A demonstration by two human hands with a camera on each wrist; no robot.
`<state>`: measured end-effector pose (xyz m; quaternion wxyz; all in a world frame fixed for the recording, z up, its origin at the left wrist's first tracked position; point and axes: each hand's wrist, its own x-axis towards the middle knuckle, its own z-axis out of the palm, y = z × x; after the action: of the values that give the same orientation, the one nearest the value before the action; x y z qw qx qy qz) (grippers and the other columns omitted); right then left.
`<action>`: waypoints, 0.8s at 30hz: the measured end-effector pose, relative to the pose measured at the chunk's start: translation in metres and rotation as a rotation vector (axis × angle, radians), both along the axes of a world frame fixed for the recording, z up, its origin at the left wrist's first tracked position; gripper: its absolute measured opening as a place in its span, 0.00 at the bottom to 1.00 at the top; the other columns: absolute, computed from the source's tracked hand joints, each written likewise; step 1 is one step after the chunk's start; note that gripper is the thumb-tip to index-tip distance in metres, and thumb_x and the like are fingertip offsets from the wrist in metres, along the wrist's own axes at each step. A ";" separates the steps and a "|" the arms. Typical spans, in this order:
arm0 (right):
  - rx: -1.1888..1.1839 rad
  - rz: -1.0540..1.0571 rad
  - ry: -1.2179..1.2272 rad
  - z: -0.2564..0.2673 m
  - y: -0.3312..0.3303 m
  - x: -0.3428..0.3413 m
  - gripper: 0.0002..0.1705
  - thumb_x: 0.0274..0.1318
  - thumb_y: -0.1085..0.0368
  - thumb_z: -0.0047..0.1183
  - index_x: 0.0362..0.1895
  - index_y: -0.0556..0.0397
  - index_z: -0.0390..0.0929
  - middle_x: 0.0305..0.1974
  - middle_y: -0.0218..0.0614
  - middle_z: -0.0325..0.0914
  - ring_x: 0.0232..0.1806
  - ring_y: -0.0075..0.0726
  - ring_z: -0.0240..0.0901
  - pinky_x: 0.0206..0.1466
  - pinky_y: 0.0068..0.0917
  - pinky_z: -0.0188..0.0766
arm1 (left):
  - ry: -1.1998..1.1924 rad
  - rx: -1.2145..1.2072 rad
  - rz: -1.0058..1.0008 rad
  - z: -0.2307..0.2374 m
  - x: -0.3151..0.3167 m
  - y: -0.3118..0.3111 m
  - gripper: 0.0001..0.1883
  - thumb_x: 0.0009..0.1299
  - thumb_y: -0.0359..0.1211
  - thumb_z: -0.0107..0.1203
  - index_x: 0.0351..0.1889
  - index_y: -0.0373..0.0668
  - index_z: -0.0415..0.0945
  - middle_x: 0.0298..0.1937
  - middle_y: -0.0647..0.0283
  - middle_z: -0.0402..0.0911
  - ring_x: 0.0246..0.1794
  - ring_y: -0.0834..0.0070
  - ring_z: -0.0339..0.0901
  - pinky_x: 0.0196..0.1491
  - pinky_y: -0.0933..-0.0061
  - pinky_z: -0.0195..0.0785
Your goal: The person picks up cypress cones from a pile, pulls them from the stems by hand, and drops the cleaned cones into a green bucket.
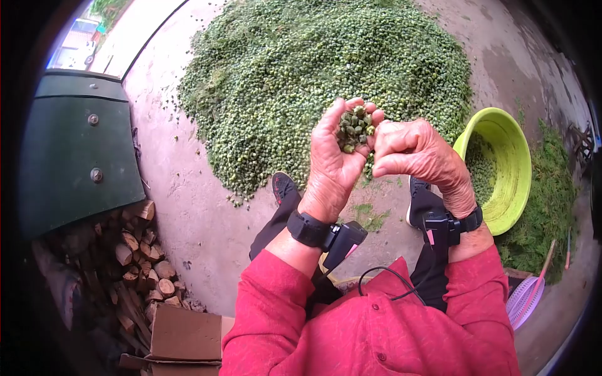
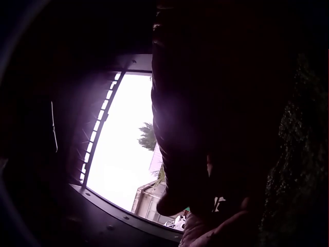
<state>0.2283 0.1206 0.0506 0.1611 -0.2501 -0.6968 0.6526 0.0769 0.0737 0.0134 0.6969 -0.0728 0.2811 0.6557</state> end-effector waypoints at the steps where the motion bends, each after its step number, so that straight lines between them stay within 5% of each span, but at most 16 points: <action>1: 0.137 -0.013 0.034 0.000 -0.002 -0.004 0.06 0.37 0.73 0.62 0.25 0.54 0.81 0.23 0.28 0.72 0.30 0.23 0.67 0.41 0.23 0.67 | -0.042 0.009 -0.008 0.004 0.001 -0.001 0.15 0.67 0.40 0.50 0.43 0.37 0.71 0.39 0.54 0.77 0.42 0.62 0.75 0.47 0.63 0.72; 3: 0.277 -0.022 0.070 -0.003 0.000 -0.006 0.07 0.38 0.72 0.61 0.28 0.54 0.80 0.25 0.30 0.70 0.32 0.27 0.69 0.46 0.28 0.67 | -0.047 0.002 -0.007 0.001 0.001 0.001 0.30 0.68 0.55 0.44 0.47 0.34 0.69 0.42 0.53 0.76 0.43 0.61 0.75 0.47 0.60 0.72; 4: 0.277 -0.022 0.070 -0.004 -0.001 -0.008 0.07 0.38 0.72 0.61 0.28 0.54 0.80 0.25 0.30 0.70 0.32 0.27 0.69 0.46 0.28 0.67 | -0.047 0.001 -0.007 -0.001 0.000 0.000 0.30 0.68 0.55 0.44 0.47 0.34 0.69 0.42 0.53 0.76 0.43 0.61 0.75 0.47 0.60 0.72; 6: 0.322 -0.471 0.050 -0.006 -0.003 -0.012 0.09 0.41 0.71 0.59 0.32 0.55 0.80 0.30 0.32 0.71 0.35 0.31 0.70 0.54 0.30 0.63 | -0.002 0.070 -0.059 -0.001 0.000 -0.003 0.32 0.67 0.57 0.43 0.48 0.34 0.69 0.42 0.54 0.76 0.42 0.65 0.75 0.45 0.62 0.73; 7: 0.539 -0.517 -0.016 -0.006 -0.002 -0.013 0.11 0.44 0.70 0.57 0.36 0.54 0.80 0.38 0.37 0.72 0.41 0.38 0.70 0.56 0.32 0.62 | 0.038 0.028 -0.055 0.004 0.004 -0.002 0.34 0.66 0.59 0.41 0.48 0.34 0.69 0.42 0.56 0.76 0.40 0.67 0.75 0.44 0.65 0.72; 12: 0.686 -0.580 -0.112 -0.024 -0.005 -0.023 0.13 0.45 0.66 0.58 0.38 0.52 0.80 0.46 0.45 0.72 0.49 0.45 0.68 0.54 0.35 0.64 | 0.090 0.000 -0.159 -0.002 0.009 -0.004 0.34 0.66 0.61 0.40 0.47 0.37 0.70 0.42 0.58 0.76 0.42 0.69 0.75 0.43 0.68 0.72; 16: 0.533 -0.549 -0.103 -0.027 -0.007 -0.026 0.10 0.44 0.67 0.59 0.35 0.55 0.81 0.45 0.44 0.72 0.47 0.40 0.70 0.51 0.32 0.66 | 0.121 -0.019 -0.184 0.000 0.014 -0.007 0.32 0.66 0.62 0.38 0.42 0.43 0.75 0.38 0.64 0.77 0.40 0.74 0.75 0.39 0.71 0.73; 19: -0.194 -0.654 0.176 -0.028 -0.009 -0.025 0.07 0.48 0.69 0.58 0.33 0.58 0.81 0.38 0.36 0.76 0.37 0.21 0.72 0.40 0.19 0.70 | 0.060 0.023 -0.208 0.001 0.012 -0.007 0.31 0.67 0.60 0.39 0.41 0.41 0.74 0.38 0.62 0.78 0.38 0.71 0.77 0.42 0.67 0.75; 23: -0.384 -0.684 0.281 -0.030 -0.007 -0.025 0.06 0.52 0.68 0.56 0.33 0.58 0.80 0.41 0.33 0.77 0.35 0.19 0.73 0.26 0.14 0.72 | 0.040 -0.024 -0.156 0.002 0.013 -0.006 0.28 0.68 0.57 0.42 0.42 0.39 0.74 0.37 0.62 0.78 0.37 0.70 0.77 0.43 0.65 0.75; 24: -0.478 -0.720 0.286 -0.027 -0.008 -0.024 0.06 0.52 0.69 0.56 0.34 0.58 0.79 0.34 0.29 0.77 0.30 0.18 0.72 0.26 0.14 0.70 | 0.036 -0.021 -0.164 0.000 0.013 -0.006 0.25 0.68 0.54 0.44 0.43 0.39 0.73 0.38 0.61 0.77 0.39 0.70 0.76 0.44 0.63 0.75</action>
<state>0.2039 0.1130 0.0240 0.4103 -0.4139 -0.3659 0.7255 0.0901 0.0674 0.0135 0.7422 -0.0450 0.3055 0.5948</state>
